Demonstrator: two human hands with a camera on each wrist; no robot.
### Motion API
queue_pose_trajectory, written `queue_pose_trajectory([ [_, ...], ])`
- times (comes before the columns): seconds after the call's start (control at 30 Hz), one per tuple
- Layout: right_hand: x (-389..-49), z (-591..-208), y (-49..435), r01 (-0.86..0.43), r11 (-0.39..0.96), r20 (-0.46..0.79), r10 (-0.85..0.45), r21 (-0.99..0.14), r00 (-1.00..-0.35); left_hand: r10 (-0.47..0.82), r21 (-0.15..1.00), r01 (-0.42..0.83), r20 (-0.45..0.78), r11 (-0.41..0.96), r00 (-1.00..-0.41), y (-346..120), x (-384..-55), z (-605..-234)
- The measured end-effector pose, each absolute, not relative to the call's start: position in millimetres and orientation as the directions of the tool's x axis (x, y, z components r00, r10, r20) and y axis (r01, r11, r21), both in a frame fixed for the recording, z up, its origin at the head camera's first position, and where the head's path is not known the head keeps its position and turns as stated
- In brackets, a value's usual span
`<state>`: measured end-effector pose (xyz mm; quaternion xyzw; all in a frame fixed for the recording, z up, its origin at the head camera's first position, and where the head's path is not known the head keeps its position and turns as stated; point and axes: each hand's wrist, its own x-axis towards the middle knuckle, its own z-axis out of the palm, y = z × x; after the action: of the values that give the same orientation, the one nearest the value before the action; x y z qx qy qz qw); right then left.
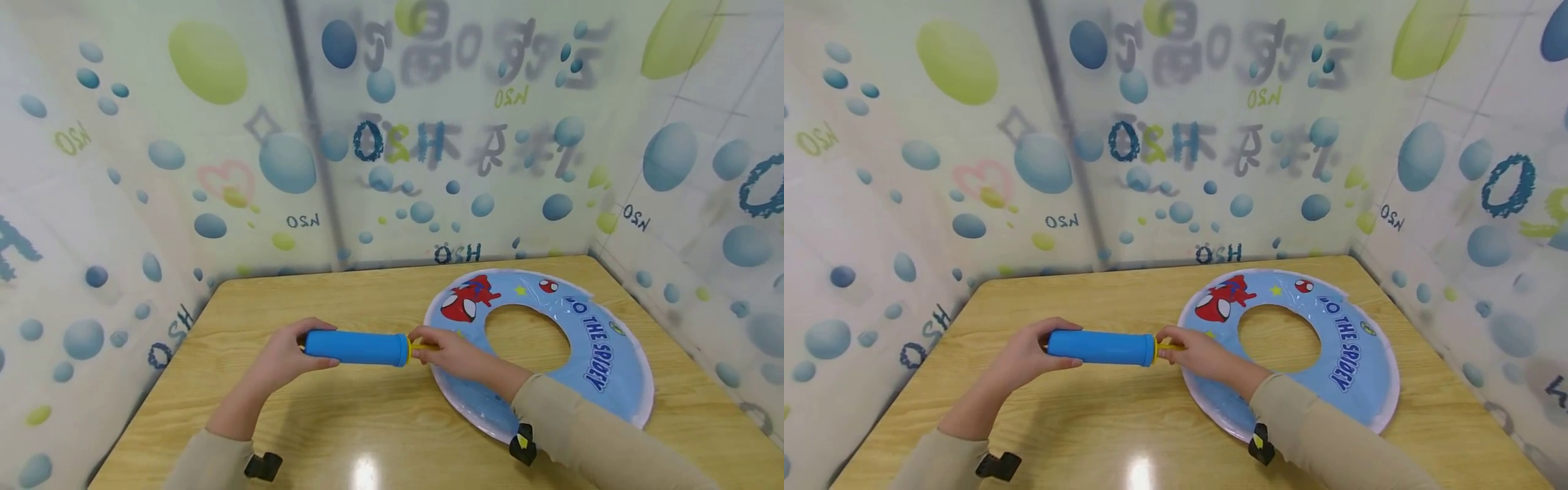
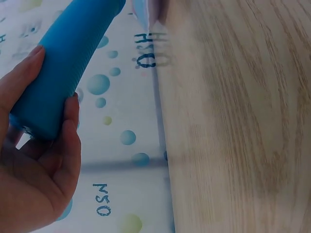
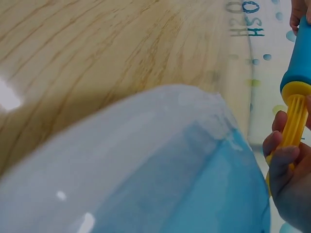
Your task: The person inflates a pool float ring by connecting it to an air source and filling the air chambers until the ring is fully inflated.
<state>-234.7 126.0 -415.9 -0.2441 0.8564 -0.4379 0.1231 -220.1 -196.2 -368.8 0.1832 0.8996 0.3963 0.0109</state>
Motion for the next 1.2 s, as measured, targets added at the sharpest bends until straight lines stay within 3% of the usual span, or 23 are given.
queue_pose_trajectory([
  [0.67, -230, -411, 152, -0.208, 0.524, -0.077, -0.47, -0.826, -0.879, 0.388, 0.724, 0.359, 0.136, 0.589, -0.911, -241, -217, -355],
  [1.2, -238, -409, 159, -0.264, 0.569, -0.097, -0.526, -0.779, -0.845, 0.348, 0.71, 0.331, 0.128, 0.622, -0.929, -295, -208, -349],
])
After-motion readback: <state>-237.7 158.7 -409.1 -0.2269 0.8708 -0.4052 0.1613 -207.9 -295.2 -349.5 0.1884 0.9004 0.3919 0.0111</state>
